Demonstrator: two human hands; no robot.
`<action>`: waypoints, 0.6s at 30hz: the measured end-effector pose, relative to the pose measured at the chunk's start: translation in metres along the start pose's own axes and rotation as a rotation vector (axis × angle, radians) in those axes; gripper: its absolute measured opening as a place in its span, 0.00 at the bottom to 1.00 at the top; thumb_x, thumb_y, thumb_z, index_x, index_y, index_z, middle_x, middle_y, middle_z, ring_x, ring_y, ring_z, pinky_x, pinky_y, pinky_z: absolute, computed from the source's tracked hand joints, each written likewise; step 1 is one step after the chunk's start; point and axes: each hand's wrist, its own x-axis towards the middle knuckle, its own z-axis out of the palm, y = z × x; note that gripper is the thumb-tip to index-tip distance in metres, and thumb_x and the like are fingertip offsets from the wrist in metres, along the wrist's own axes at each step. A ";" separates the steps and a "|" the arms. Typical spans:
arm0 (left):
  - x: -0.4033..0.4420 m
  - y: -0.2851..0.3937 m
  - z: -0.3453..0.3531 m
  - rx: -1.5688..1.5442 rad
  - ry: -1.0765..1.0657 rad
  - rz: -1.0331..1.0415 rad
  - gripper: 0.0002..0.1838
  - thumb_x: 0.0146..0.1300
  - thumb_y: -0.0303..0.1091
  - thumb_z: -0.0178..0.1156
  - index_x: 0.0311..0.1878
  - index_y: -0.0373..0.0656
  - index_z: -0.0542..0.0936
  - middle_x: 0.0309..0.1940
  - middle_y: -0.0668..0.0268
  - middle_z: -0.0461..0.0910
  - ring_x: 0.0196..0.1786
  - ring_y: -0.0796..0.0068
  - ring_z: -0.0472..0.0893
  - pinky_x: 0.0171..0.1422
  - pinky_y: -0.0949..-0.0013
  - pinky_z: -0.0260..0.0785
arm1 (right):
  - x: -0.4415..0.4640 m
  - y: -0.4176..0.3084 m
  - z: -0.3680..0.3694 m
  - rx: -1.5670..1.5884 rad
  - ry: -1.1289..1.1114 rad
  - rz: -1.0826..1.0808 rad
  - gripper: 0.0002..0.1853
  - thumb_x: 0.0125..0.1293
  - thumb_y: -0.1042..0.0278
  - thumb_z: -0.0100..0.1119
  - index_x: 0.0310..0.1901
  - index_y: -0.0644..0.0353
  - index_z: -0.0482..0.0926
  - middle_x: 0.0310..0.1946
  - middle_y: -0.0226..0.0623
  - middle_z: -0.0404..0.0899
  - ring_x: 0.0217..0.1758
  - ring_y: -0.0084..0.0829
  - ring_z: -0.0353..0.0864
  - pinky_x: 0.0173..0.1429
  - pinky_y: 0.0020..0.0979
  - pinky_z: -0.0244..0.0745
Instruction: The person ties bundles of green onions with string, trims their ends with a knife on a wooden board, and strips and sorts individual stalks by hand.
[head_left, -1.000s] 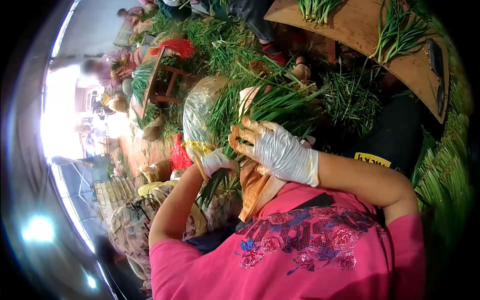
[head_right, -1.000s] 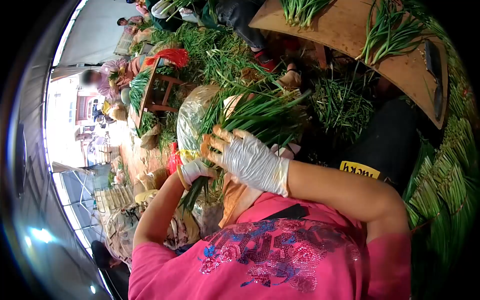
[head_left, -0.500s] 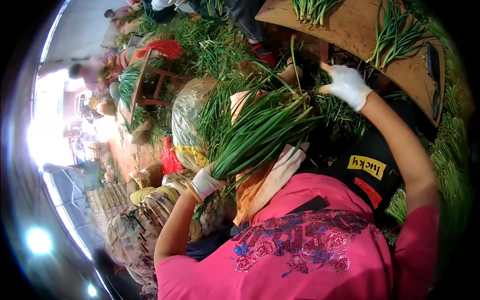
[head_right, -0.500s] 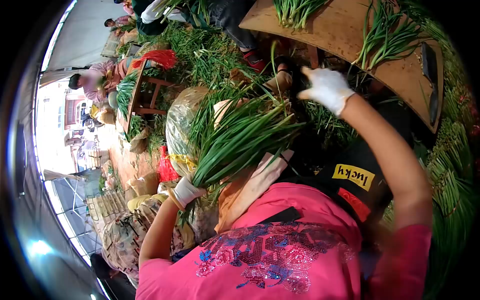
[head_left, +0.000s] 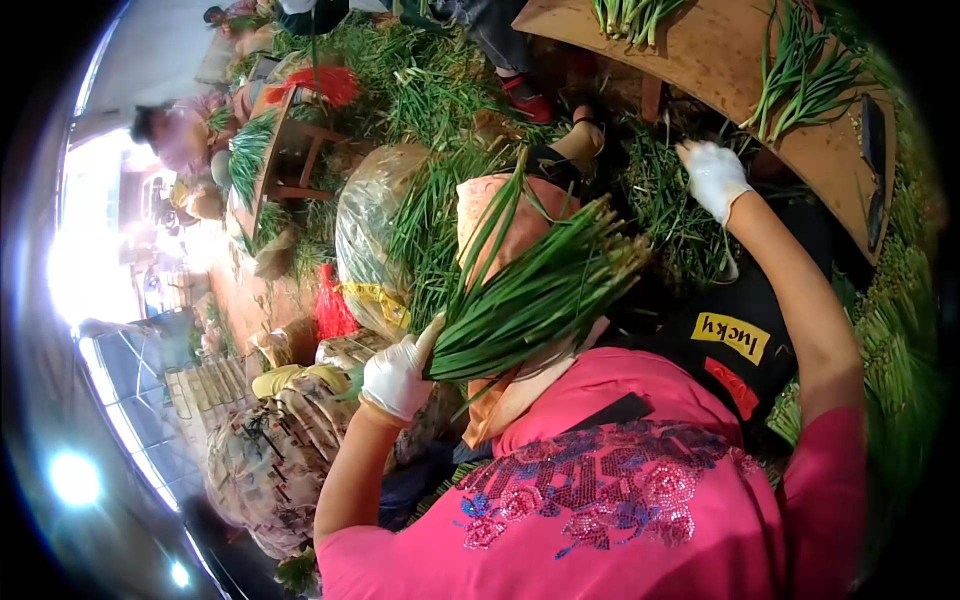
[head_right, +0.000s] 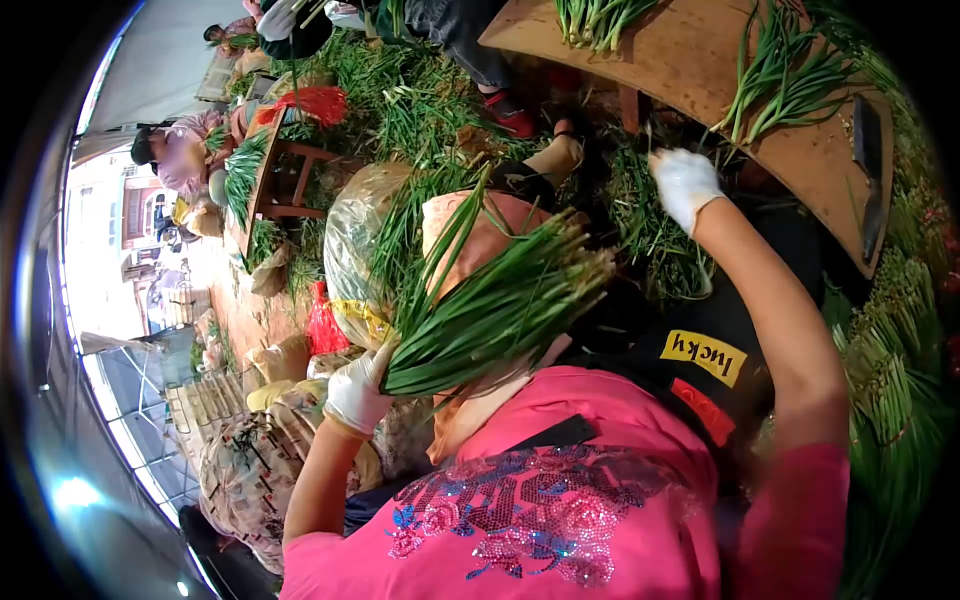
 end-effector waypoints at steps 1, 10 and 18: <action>0.007 0.007 -0.010 0.084 -0.014 0.032 0.38 0.46 0.28 0.59 0.66 0.57 0.66 0.24 0.62 0.73 0.25 0.62 0.77 0.27 0.61 0.69 | -0.001 -0.028 -0.043 0.146 0.253 -0.129 0.24 0.49 0.68 0.62 0.51 0.60 0.74 0.45 0.39 0.78 0.52 0.37 0.75 0.53 0.37 0.72; 0.019 0.008 -0.028 0.269 -0.053 0.249 0.34 0.48 0.26 0.56 0.64 0.59 0.69 0.25 0.65 0.71 0.21 0.65 0.74 0.24 0.64 0.67 | -0.019 -0.185 -0.033 0.956 -0.431 -0.675 0.29 0.60 0.36 0.48 0.47 0.53 0.81 0.45 0.47 0.80 0.52 0.45 0.76 0.57 0.39 0.67; -0.008 -0.002 0.047 -0.154 -0.087 -0.055 0.33 0.47 0.29 0.64 0.61 0.51 0.71 0.37 0.56 0.79 0.36 0.56 0.81 0.37 0.63 0.73 | -0.041 -0.087 -0.011 1.013 -0.830 -0.246 0.36 0.65 0.32 0.41 0.51 0.62 0.78 0.46 0.39 0.81 0.52 0.34 0.76 0.60 0.29 0.64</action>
